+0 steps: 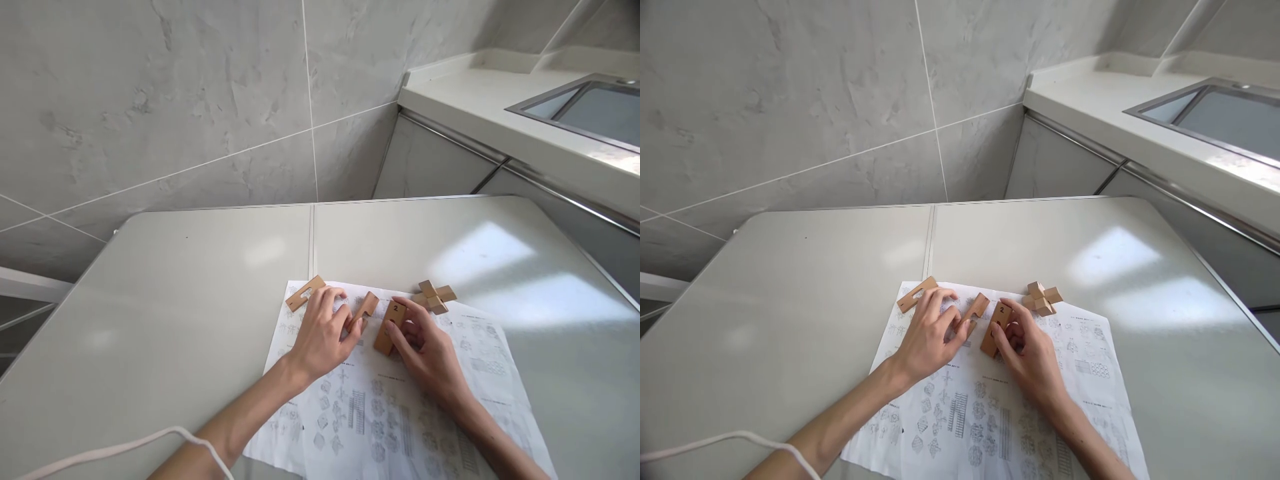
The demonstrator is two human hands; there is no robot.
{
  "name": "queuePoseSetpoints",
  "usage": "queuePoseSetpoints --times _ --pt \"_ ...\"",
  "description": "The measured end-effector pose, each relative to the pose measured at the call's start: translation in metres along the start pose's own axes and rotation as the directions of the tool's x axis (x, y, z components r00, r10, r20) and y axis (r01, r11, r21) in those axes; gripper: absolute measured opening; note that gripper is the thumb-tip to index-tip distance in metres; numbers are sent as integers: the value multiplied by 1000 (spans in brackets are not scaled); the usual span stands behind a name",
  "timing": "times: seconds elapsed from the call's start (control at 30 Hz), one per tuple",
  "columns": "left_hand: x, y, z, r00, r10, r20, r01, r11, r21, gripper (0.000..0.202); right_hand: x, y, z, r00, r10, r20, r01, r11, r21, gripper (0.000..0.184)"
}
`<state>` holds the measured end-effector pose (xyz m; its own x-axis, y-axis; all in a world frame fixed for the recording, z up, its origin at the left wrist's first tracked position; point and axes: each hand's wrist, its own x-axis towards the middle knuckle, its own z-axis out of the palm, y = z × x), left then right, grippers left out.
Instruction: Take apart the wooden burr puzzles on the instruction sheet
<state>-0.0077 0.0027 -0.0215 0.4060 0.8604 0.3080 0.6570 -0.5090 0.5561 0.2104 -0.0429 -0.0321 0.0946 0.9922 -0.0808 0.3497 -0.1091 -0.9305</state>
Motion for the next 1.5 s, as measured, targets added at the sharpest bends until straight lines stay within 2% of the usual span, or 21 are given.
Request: queuePoseSetpoints --times 0.23,0.33,0.57,0.73,0.83,1.0,1.07,1.33,1.5 --pt "0 1 1 999 46 13 -46 996 78 29 1 -1 1 1000 16 -3 -16 999 -50 60" --pt "0 1 2 999 48 12 -48 995 86 28 1 -2 2 1000 -12 -11 12 997 -74 58" --pt "0 0 1 994 92 50 -95 994 56 12 1 -1 5 997 -69 -28 66 993 -96 50" --pt "0 0 -2 972 190 140 -186 982 -41 37 2 -4 5 996 -85 -20 82 990 -114 44" --pt "1 -1 -3 962 212 173 -202 977 -75 54 3 -7 4 997 -63 33 65 994 -85 41" --pt "4 -1 -4 946 236 224 -229 972 -56 82 3 -12 4 994 -44 102 44 999 7 41" --pt "5 0 -4 945 233 231 -228 972 -47 87 3 -14 4 990 -55 132 49 998 47 41" --pt "5 0 -1 971 188 145 -191 981 10 61 7 -14 3 986 -47 162 31 994 103 39" --pt "4 -1 0 980 156 120 -166 984 69 61 7 -12 3 989 -49 142 35 994 99 40"
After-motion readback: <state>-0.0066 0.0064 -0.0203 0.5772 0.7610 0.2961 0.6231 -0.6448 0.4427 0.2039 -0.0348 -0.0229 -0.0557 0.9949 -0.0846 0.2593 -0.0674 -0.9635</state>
